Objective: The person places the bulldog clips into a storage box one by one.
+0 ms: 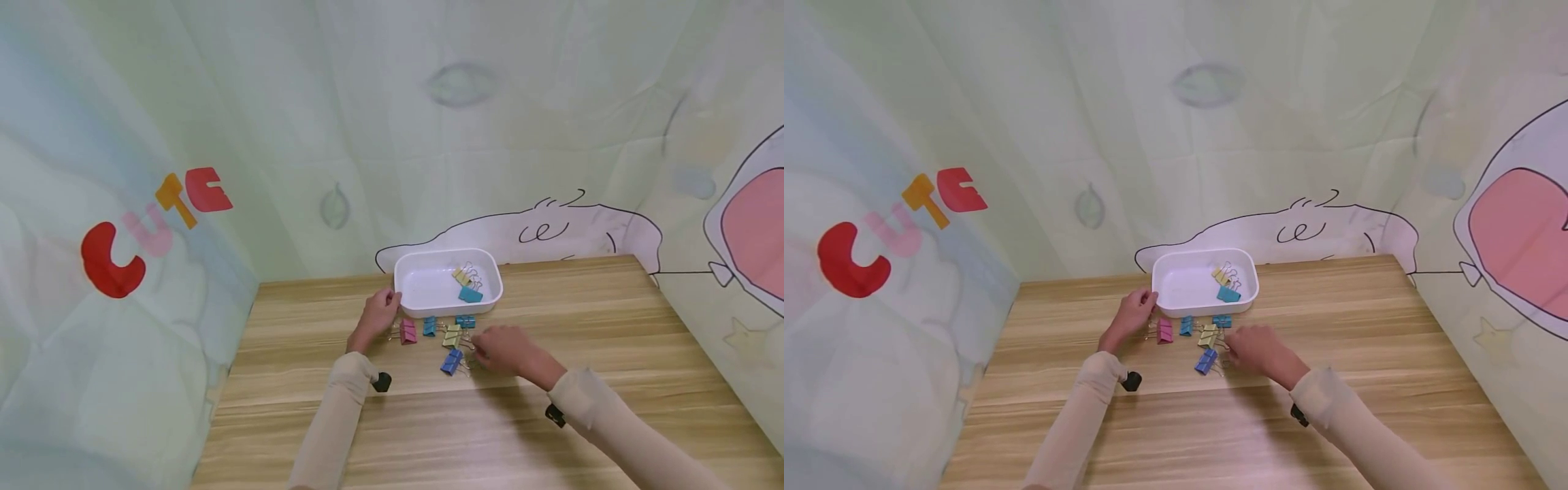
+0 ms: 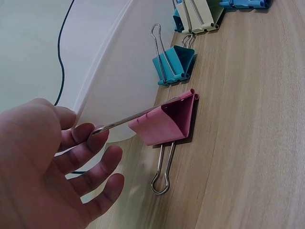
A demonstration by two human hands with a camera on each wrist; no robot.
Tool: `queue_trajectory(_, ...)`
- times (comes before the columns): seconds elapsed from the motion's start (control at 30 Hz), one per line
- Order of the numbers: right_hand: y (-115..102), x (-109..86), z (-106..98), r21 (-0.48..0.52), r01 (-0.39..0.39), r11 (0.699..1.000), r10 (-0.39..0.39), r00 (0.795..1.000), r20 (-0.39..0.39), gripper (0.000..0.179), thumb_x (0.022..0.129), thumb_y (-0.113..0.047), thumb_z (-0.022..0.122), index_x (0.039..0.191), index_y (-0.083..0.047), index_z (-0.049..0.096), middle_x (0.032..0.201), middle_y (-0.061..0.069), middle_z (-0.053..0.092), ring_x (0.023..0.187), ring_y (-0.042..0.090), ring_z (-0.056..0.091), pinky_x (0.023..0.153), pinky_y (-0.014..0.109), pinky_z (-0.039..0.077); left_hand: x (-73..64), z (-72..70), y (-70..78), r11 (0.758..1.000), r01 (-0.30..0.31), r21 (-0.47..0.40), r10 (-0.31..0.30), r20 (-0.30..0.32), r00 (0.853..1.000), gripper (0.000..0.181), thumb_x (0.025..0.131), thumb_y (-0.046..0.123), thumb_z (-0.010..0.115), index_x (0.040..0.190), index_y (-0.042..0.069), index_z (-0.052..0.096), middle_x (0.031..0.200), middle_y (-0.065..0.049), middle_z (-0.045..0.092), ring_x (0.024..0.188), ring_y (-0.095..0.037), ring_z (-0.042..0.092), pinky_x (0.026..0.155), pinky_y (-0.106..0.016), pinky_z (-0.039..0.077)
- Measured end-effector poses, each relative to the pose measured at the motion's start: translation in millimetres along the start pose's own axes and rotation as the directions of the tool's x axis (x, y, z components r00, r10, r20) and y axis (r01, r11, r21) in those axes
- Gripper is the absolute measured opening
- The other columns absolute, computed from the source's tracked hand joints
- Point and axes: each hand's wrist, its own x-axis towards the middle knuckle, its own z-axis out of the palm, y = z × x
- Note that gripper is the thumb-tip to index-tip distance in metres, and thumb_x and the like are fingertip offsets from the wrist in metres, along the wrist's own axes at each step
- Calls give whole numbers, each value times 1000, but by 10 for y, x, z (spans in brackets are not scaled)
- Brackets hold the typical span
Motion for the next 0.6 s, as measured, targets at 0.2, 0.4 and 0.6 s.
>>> queue_trajectory(0.2,0,-27,52,-98,28,995,-36,996,-78,20,95,-22,75,81,-15,63,69,0,57,58,18,52,48,38,46,-14,0,12,1000,-2,-4,2,-1,1000,31,112,30,46,111,3,61,99,-13,63,84,-22,55,71,-32,48)
queue_trajectory(0.4,-13,-53,87,-155,38,987,-58,990,-127,19,94,-21,77,82,-11,65,70,3,59,59,19,53,51,38,47,-14,2,5,1000,-4,-10,4,-1,1000,31,113,30,46,110,4,61,96,-10,63,82,-22,55,70,-31,47)
queue_trajectory(0.6,-20,-83,92,-186,12,982,-32,994,-105,15,94,-18,74,85,-9,66,73,6,60,61,20,52,55,38,48,-11,0,5,1000,-9,-4,9,-2,1000,30,113,30,46,109,3,61,95,-9,62,83,-21,55,71,-32,47)
